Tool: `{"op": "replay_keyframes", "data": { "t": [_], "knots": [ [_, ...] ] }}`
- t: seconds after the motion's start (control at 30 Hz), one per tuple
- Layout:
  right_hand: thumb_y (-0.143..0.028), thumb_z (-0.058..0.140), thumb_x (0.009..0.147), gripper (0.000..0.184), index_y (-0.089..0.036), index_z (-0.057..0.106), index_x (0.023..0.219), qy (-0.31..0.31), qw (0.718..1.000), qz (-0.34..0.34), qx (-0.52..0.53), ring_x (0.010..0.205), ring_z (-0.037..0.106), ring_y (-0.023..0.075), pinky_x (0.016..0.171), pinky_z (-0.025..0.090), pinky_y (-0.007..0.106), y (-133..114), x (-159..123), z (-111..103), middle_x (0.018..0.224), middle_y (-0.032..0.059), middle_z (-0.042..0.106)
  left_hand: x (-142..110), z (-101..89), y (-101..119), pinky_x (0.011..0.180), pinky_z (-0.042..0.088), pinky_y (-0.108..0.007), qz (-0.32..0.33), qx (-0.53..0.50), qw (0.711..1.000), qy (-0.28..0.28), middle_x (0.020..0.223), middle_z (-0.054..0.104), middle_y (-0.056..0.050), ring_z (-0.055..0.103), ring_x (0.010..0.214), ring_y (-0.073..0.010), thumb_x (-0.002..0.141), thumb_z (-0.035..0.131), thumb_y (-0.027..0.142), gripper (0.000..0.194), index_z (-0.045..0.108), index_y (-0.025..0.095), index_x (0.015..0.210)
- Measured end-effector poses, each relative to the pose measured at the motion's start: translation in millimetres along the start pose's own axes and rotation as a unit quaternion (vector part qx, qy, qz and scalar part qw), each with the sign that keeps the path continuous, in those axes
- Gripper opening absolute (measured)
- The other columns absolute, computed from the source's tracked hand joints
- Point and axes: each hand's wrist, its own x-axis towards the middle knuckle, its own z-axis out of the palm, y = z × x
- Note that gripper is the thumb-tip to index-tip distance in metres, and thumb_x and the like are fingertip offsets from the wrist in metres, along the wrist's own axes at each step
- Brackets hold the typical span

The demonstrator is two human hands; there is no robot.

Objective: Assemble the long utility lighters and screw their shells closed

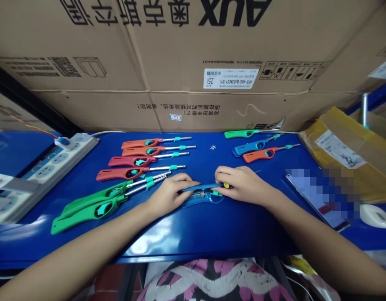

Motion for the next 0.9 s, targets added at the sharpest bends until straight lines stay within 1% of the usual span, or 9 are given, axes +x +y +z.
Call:
{"op": "replay_keyframes", "data": {
  "t": [0.2, 0.3, 0.4, 0.53, 0.6, 0.67, 0.73, 0.8, 0.9],
  "knots": [
    [-0.067, 0.049, 0.095, 0.052, -0.019, 0.064, 0.088, -0.011, 1.000, -0.010, -0.019, 0.058, 0.051, 0.0107, 0.056, 0.030, 0.028, -3, 1, 9, 0.097, 0.0032, 0.069, 0, -0.7, -2, 0.085, 0.058, -0.031, -0.014, 0.010, 1.000, 0.007, 0.101, 0.070, -0.007, 0.068, 0.092, -0.0176, 0.097, 0.056, 0.017, 0.028, 0.073, 0.020, 0.118],
    [-0.067, 0.047, 0.096, 0.052, -0.018, 0.064, 0.087, -0.013, 1.000, -0.004, -0.017, 0.057, 0.050, 0.0106, 0.056, 0.030, 0.029, -3, 1, 9, 0.100, 0.0038, 0.069, 0, -0.1, -2, 0.084, 0.058, -0.031, -0.006, 0.012, 1.000, 0.014, 0.100, 0.069, -0.007, 0.067, 0.091, -0.0173, 0.097, 0.056, 0.017, 0.027, 0.073, 0.020, 0.118],
    [-0.068, 0.054, 0.092, 0.049, -0.019, 0.064, 0.089, -0.005, 0.999, 0.021, 0.027, 0.064, 0.057, 0.0120, 0.058, 0.034, 0.028, -7, 2, 6, 0.102, 0.0035, 0.068, 1, 1.8, 0, 0.083, 0.057, -0.029, 0.000, 0.012, 0.999, 0.030, 0.098, 0.069, -0.007, 0.067, 0.091, -0.0166, 0.098, 0.057, 0.017, 0.025, 0.072, 0.018, 0.117],
    [-0.062, 0.070, 0.084, 0.051, -0.018, 0.061, 0.109, 0.052, 0.993, 0.097, 0.042, 0.073, 0.062, 0.0149, 0.058, 0.039, 0.027, -19, 3, 3, 0.113, 0.0077, 0.064, 3, 5.2, 5, 0.078, 0.056, -0.026, -0.018, -0.008, 0.998, 0.058, 0.092, 0.069, -0.006, 0.067, 0.084, -0.0150, 0.097, 0.058, 0.017, 0.022, 0.074, 0.015, 0.112],
    [-0.055, 0.066, 0.089, 0.040, -0.017, 0.063, 0.103, 0.071, 0.991, 0.114, 0.005, 0.068, 0.060, 0.0145, 0.057, 0.037, 0.027, -24, 4, 4, 0.105, 0.0069, 0.066, 4, 6.6, 7, 0.075, 0.056, -0.026, -0.026, -0.015, 0.997, 0.072, 0.092, 0.070, -0.006, 0.067, 0.082, -0.0146, 0.097, 0.059, 0.018, 0.020, 0.075, 0.016, 0.109],
    [-0.049, 0.057, 0.096, 0.032, -0.018, 0.066, 0.094, 0.059, 0.993, 0.097, -0.043, 0.064, 0.058, 0.0141, 0.057, 0.035, 0.029, -27, 3, 7, 0.095, 0.0052, 0.069, 5, 7.3, 8, 0.074, 0.056, -0.026, -0.032, -0.018, 0.996, 0.085, 0.092, 0.071, -0.006, 0.067, 0.080, -0.0142, 0.097, 0.059, 0.020, 0.020, 0.075, 0.016, 0.108],
    [-0.042, 0.047, 0.102, 0.033, -0.019, 0.070, 0.096, 0.039, 0.995, 0.067, -0.070, 0.064, 0.059, 0.0141, 0.059, 0.034, 0.030, -28, 3, 9, 0.093, 0.0051, 0.072, 6, 7.6, 9, 0.073, 0.056, -0.026, -0.040, -0.022, 0.994, 0.096, 0.092, 0.072, -0.005, 0.067, 0.079, -0.0141, 0.097, 0.059, 0.020, 0.020, 0.076, 0.017, 0.107],
    [-0.035, 0.043, 0.105, 0.033, -0.020, 0.072, 0.104, 0.019, 0.998, 0.035, -0.057, 0.067, 0.060, 0.0138, 0.059, 0.033, 0.031, -27, 3, 10, 0.098, 0.0047, 0.073, 7, 7.3, 10, 0.074, 0.056, -0.026, -0.057, -0.024, 0.992, 0.108, 0.090, 0.073, -0.005, 0.067, 0.078, -0.0144, 0.096, 0.060, 0.022, 0.019, 0.076, 0.018, 0.103],
    [-0.035, 0.044, 0.105, 0.033, -0.021, 0.073, 0.101, -0.029, 0.998, -0.015, -0.045, 0.063, 0.056, 0.0127, 0.056, 0.028, 0.031, -24, 2, 9, 0.095, 0.0027, 0.073, 8, 5.0, 9, 0.081, 0.057, -0.031, -0.099, -0.026, 0.984, 0.143, 0.096, 0.075, -0.006, 0.070, 0.087, -0.0185, 0.096, 0.061, 0.026, 0.018, 0.076, 0.017, 0.103]
  ]
}}
